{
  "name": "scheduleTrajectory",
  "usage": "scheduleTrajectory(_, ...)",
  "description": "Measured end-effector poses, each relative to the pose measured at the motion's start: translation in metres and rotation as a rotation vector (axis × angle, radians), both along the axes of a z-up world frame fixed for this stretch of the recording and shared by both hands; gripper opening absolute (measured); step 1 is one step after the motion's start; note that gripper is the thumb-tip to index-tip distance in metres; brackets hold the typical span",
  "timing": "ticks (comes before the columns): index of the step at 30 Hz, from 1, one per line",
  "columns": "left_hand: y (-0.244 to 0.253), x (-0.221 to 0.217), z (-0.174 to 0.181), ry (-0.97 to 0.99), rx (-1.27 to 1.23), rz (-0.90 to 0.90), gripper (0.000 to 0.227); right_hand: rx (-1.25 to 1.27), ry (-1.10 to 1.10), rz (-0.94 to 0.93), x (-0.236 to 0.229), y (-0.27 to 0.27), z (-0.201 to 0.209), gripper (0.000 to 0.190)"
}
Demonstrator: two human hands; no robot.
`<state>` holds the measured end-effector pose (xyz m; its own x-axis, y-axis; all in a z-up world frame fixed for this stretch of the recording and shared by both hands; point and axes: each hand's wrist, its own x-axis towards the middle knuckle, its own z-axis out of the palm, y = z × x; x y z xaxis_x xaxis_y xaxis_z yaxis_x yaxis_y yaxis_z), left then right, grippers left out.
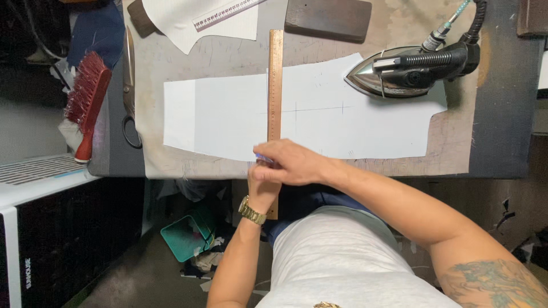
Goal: The person draws reference lines on white pattern paper using a ruler and pen, then transfers the pattern to blue fabric with chalk and cuts the fabric with shears.
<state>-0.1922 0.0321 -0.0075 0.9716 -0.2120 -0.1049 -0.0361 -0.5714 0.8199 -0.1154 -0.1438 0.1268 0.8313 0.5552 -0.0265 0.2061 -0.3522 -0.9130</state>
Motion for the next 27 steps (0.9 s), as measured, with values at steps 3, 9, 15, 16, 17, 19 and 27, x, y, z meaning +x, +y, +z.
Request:
scheduleTrajectory(3,-0.008,-0.021,-0.037,-0.026,0.093,-0.056,0.019,-0.027,-0.041,-0.034,-0.033,-0.007,-0.012,0.036)
scheduleTrajectory(9,0.004,-0.046,0.052,0.026,0.404,0.187,0.061,-0.027,0.196,-0.603,-0.081,-0.072,-0.056,0.027)
scheduleTrajectory(15,0.04,-0.08,0.057,0.434,-0.101,0.358,0.017,-0.127,-0.151,-0.61,-0.107,-0.072,-0.062,0.008)
scheduleTrajectory(16,0.047,-0.083,0.066,0.438,-0.095,0.348,0.017,-0.127,-0.145,-0.622,-0.104,-0.064,-0.053,0.008)
scheduleTrajectory(17,0.053,-0.086,0.074,0.377,-0.211,0.444,0.015,-0.118,-0.235,-0.59,-0.1,-0.058,-0.045,0.012)
scheduleTrajectory(19,0.068,-0.091,0.092,0.333,-0.328,0.511,0.015,-0.127,-0.314,-0.584,-0.101,-0.046,-0.038,0.016)
scheduleTrajectory(27,0.086,-0.062,0.187,-0.063,-0.252,0.505,0.039,-0.623,-0.507,-0.529,-0.081,-0.052,-0.081,0.015)
